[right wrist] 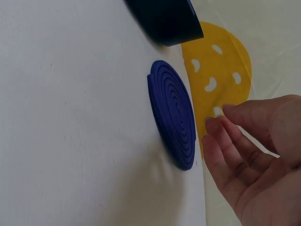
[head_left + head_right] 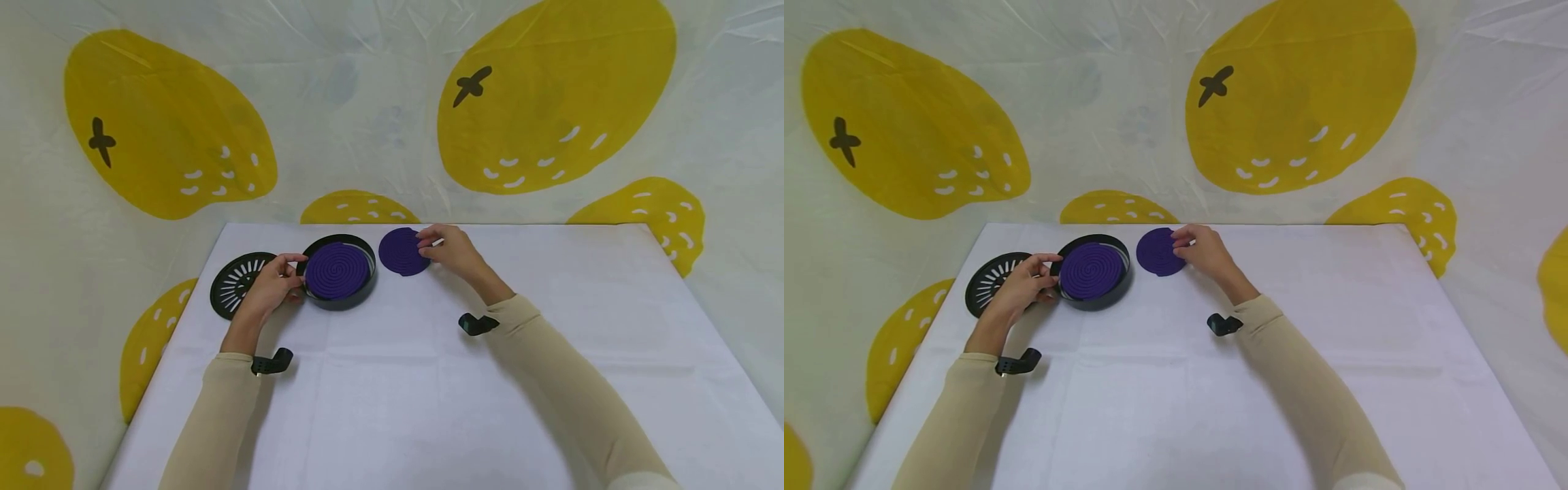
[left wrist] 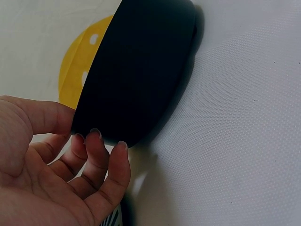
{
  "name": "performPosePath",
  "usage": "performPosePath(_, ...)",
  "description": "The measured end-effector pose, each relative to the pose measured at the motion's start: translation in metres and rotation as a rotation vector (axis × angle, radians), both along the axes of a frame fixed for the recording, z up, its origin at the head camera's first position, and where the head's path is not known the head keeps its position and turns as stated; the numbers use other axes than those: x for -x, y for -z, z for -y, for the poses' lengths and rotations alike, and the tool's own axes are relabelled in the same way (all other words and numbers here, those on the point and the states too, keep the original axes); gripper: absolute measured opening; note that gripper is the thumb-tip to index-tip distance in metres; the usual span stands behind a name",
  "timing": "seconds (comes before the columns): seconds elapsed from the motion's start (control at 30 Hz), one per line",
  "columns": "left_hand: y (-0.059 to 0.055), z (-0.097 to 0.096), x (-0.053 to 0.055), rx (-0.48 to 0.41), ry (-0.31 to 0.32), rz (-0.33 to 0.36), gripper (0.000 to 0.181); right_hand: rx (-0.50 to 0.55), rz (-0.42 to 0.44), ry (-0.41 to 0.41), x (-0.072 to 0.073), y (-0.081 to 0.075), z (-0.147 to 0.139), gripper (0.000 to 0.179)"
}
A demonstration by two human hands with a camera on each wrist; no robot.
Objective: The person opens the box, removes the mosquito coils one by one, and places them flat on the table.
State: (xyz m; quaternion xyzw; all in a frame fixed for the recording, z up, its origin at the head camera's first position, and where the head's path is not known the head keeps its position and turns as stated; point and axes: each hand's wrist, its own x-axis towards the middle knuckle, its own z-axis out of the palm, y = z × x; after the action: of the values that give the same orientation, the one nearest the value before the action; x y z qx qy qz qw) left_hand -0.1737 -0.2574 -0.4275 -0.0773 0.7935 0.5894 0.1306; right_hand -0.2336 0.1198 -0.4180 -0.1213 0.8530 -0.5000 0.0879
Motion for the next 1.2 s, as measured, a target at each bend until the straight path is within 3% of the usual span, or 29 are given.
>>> performPosePath(0.8, 0.001, 0.000, 0.003, 0.012, -0.009, 0.014, 0.050, 0.044, 0.027, -0.074, -0.005, -0.009, 0.041, 0.036)
performPosePath(1.2, 0.001, 0.001, 0.003, 0.013, -0.007, 0.015, 0.050, 0.017, -0.032, -0.144, -0.002, -0.012, 0.058, 0.030)
